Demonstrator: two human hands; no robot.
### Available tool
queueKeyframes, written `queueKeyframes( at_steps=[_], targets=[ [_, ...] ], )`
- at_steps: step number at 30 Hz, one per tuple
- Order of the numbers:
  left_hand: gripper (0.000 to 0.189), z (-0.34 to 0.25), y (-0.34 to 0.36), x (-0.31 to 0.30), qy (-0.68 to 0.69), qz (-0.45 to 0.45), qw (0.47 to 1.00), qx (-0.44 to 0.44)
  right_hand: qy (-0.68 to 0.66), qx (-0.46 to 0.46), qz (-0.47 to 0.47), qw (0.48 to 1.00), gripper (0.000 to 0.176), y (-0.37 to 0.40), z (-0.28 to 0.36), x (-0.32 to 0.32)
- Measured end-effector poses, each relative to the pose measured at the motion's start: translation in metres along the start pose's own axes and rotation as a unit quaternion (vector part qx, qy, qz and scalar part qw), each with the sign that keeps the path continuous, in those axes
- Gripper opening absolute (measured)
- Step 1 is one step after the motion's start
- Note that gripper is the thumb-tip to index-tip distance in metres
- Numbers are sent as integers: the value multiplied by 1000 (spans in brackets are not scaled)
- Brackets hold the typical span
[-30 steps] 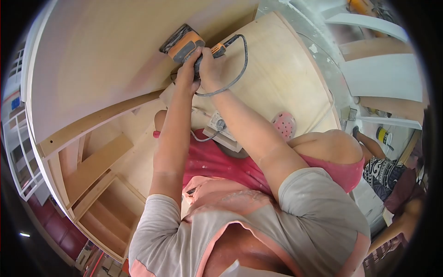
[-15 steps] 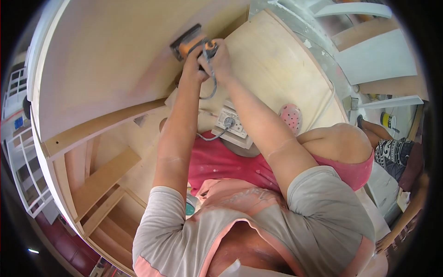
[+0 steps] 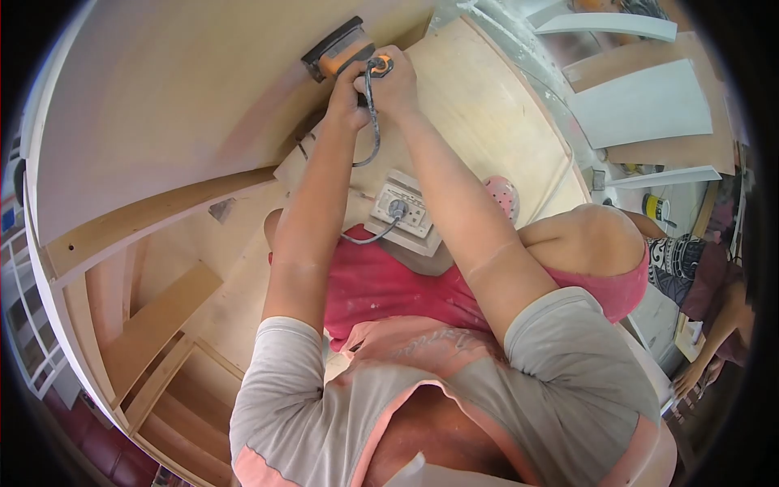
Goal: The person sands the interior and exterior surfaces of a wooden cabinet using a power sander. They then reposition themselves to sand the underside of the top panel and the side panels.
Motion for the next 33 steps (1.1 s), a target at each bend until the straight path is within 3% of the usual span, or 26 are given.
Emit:
queueKeyframes(
  at_steps=[2,6,8,15,18,20,21,24,26,27,29,30,32,33],
  targets=[
    [10,6,-11,-13,12,-22,1000,0,-13,64,52,996,30,-1,-17,10],
    [9,5,-2,-31,24,-91,995,22,27,80,92,992,28,9,-23,26],
    [9,4,-5,-34,5,-21,1000,6,-4,60,51,997,28,13,-21,27],
    [9,3,-12,-9,10,-8,1000,9,-23,-9,7,1000,24,-4,-6,2],
    [10,3,-11,-16,5,-1,1000,23,-26,-9,-17,999,33,-2,-14,5],
    [12,4,-10,-24,-8,-44,999,13,-17,88,82,993,34,0,-27,14],
    [12,7,-9,-26,-17,-43,999,4,-20,95,71,993,34,1,-29,13],
    [15,2,-10,-24,-24,-37,999,11,8,50,50,997,36,-6,-25,6],
    [20,-1,-10,-27,-43,-87,995,-9,-66,29,190,979,39,-12,-22,-3],
    [20,2,-9,-23,-52,-83,995,-18,-67,34,177,981,39,-18,-26,-11],
    [24,-1,4,-7,-88,-173,980,46,-346,115,314,877,46,-25,-37,-5],
    [24,0,5,-6,-88,-174,980,42,-345,118,312,877,46,-27,-42,-8],
    [25,-1,5,2,-12,-115,991,61,-463,353,247,774,56,-25,-60,-8],
    [25,0,8,3,1,-134,988,79,-293,426,272,812,59,-26,-70,-11]
  ],
)
Point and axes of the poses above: each hand's wrist, its own y-axis away from the middle knuckle, its own x-axis out of the palm, z = x × y, the point moved 5 cm from there along -y, towards the middle knuckle, and after that the axes turned 8 degrees about y, right-handed, at the moved point
